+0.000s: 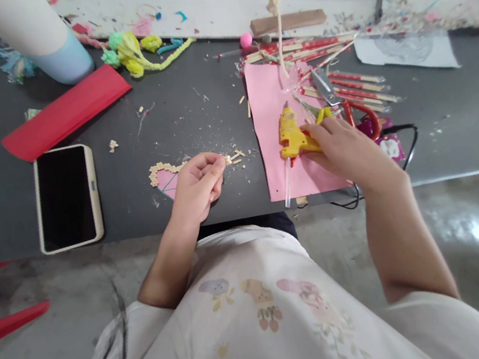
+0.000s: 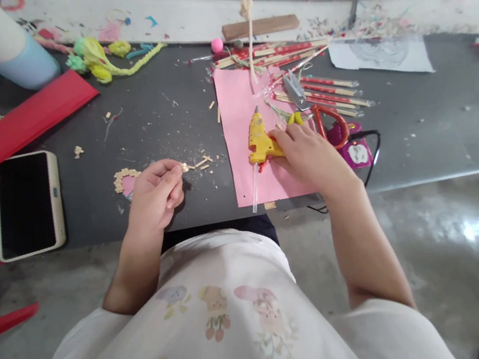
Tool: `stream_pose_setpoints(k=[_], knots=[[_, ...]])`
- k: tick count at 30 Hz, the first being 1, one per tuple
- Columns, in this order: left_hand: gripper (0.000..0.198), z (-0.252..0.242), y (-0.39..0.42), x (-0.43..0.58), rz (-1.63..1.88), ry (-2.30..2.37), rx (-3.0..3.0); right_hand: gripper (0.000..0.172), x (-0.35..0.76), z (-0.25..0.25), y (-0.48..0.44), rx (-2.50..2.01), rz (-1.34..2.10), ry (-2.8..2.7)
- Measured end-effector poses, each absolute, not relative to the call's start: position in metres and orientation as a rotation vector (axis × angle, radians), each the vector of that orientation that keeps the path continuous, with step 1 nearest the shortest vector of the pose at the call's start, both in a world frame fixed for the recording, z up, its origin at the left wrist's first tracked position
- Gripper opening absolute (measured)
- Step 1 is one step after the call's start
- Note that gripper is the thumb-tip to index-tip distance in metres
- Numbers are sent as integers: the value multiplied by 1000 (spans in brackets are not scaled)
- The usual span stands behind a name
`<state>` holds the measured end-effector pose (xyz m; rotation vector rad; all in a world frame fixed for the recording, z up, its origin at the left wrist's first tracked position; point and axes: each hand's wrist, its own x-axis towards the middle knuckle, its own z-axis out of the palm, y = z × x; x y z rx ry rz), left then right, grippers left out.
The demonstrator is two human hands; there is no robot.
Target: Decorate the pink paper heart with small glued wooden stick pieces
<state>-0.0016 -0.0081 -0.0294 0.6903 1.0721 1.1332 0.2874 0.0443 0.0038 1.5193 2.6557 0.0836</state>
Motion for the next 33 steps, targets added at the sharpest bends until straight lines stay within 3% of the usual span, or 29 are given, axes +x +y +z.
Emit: stream_pose_setpoints(k=[3, 8, 19, 24, 29, 33], knots=[[32, -29, -8, -1, 1128, 1073, 677, 41, 269, 15, 41, 1571, 134, 2710], [30, -29, -9, -1, 1134, 1084, 658, 19, 215, 21, 37, 1197, -248, 2964], [31, -29, -10, 0, 1133, 1066, 669, 23, 183, 1, 48, 954, -137, 3014], [29, -30, -11, -1, 1148, 1036, 683, 20, 183, -1, 50, 972, -254, 3028], [33, -29, -10, 0, 1134, 1037, 679, 11, 192, -1, 48, 1297, -1051, 3163], [37, -25, -10, 0, 1139, 1015, 692, 20, 191, -2, 37, 1615, -1869, 2971]])
